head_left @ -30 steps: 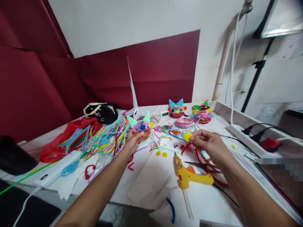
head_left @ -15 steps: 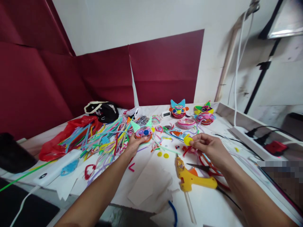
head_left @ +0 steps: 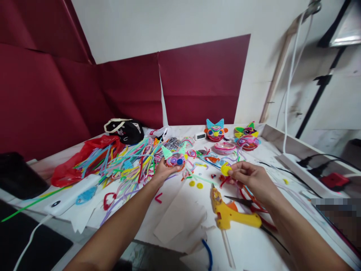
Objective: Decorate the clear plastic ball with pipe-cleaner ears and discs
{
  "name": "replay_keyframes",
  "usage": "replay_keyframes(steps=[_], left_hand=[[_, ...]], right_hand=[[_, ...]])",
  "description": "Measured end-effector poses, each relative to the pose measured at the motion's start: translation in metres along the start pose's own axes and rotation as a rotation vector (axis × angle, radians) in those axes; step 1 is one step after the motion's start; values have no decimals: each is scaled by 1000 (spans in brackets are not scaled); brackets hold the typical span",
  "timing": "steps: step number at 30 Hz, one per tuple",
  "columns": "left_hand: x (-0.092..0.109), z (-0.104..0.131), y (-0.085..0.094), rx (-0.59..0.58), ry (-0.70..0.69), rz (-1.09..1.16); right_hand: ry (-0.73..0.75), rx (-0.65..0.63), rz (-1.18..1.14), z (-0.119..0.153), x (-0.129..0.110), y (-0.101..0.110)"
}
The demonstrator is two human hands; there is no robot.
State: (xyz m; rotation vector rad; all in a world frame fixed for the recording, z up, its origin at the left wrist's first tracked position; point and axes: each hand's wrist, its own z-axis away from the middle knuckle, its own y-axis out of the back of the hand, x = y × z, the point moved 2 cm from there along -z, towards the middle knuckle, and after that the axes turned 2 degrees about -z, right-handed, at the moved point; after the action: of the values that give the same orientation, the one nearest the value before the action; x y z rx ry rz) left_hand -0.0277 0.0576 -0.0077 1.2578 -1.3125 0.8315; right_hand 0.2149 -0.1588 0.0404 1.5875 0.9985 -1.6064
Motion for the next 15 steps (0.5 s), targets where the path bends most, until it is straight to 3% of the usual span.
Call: replay_keyframes(steps=[15], left_hand=[[7, 8, 0, -22, -17, 58]], right_hand=[[-10, -10, -10, 0, 1, -1]])
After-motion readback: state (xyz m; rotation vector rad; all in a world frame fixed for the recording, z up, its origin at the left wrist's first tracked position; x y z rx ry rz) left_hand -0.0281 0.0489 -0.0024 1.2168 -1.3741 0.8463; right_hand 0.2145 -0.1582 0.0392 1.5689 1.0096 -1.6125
